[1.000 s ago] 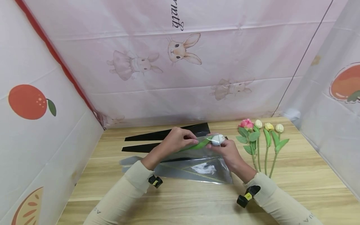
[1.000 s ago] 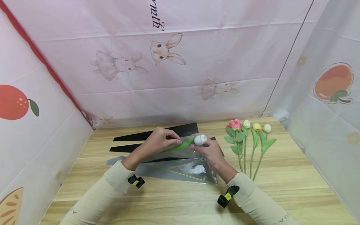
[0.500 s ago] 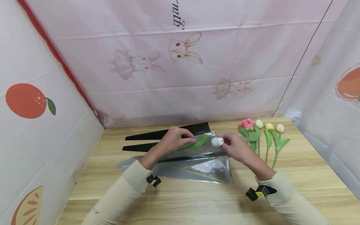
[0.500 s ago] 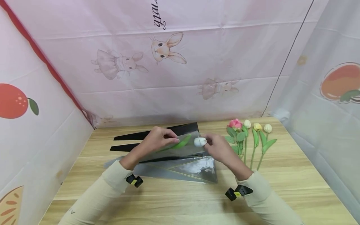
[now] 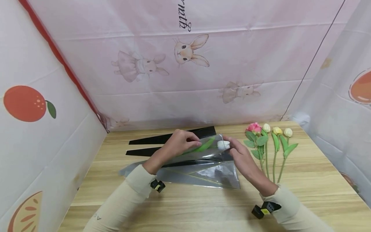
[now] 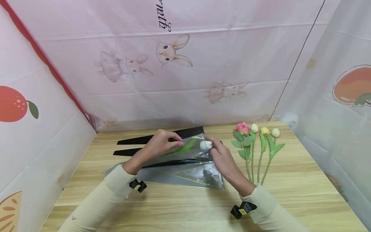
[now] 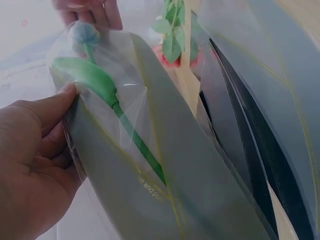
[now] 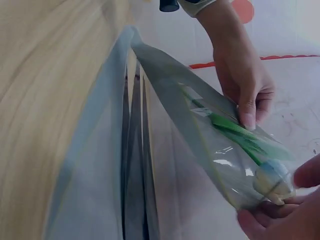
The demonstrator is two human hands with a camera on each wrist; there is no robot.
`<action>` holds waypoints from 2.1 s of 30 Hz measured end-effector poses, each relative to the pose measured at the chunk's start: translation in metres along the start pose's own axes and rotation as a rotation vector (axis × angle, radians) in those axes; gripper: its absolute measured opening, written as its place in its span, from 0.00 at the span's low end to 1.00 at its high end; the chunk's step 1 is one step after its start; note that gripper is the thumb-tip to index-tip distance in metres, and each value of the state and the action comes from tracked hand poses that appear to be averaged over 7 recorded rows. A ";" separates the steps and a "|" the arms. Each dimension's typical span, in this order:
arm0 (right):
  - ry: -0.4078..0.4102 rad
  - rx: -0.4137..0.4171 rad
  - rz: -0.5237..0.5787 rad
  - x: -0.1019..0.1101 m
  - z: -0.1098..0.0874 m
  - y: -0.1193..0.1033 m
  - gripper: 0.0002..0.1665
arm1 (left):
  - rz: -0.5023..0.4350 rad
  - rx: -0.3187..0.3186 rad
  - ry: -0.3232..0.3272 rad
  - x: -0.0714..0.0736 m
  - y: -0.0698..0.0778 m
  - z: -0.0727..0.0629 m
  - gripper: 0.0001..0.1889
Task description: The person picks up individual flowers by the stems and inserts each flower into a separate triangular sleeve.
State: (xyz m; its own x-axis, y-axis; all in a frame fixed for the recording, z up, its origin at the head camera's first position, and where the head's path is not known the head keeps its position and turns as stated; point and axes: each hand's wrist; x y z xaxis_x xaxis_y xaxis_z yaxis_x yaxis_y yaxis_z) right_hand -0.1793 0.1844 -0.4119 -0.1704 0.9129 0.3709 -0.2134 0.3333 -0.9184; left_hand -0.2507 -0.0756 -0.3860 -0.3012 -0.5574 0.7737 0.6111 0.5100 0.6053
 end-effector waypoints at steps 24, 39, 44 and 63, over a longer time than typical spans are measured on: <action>-0.060 0.278 0.287 -0.019 0.014 0.017 0.47 | 0.161 -0.016 -0.075 0.001 0.010 0.003 0.06; -0.059 0.222 0.280 -0.026 0.017 0.015 0.46 | 0.170 -0.007 -0.073 0.002 0.013 0.007 0.06; -0.056 0.216 0.259 -0.027 0.018 0.016 0.44 | 0.169 -0.010 -0.069 0.001 0.015 0.007 0.06; -0.103 0.146 0.214 -0.023 0.017 0.020 0.42 | 0.165 0.012 -0.079 0.000 0.016 0.006 0.06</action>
State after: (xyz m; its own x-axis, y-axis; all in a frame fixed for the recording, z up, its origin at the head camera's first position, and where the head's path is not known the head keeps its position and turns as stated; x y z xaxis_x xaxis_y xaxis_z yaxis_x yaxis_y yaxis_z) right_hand -0.1961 0.1658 -0.4362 -0.3224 0.9275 0.1891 -0.2971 0.0906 -0.9505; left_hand -0.2451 -0.0636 -0.3748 -0.2544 -0.4122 0.8748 0.6485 0.5983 0.4706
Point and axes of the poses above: each hand's wrist, its own z-axis towards the middle knuckle, its own x-axis out of the back of the hand, y = z × x, and after that the axes turned 7 degrees about -y, right-handed
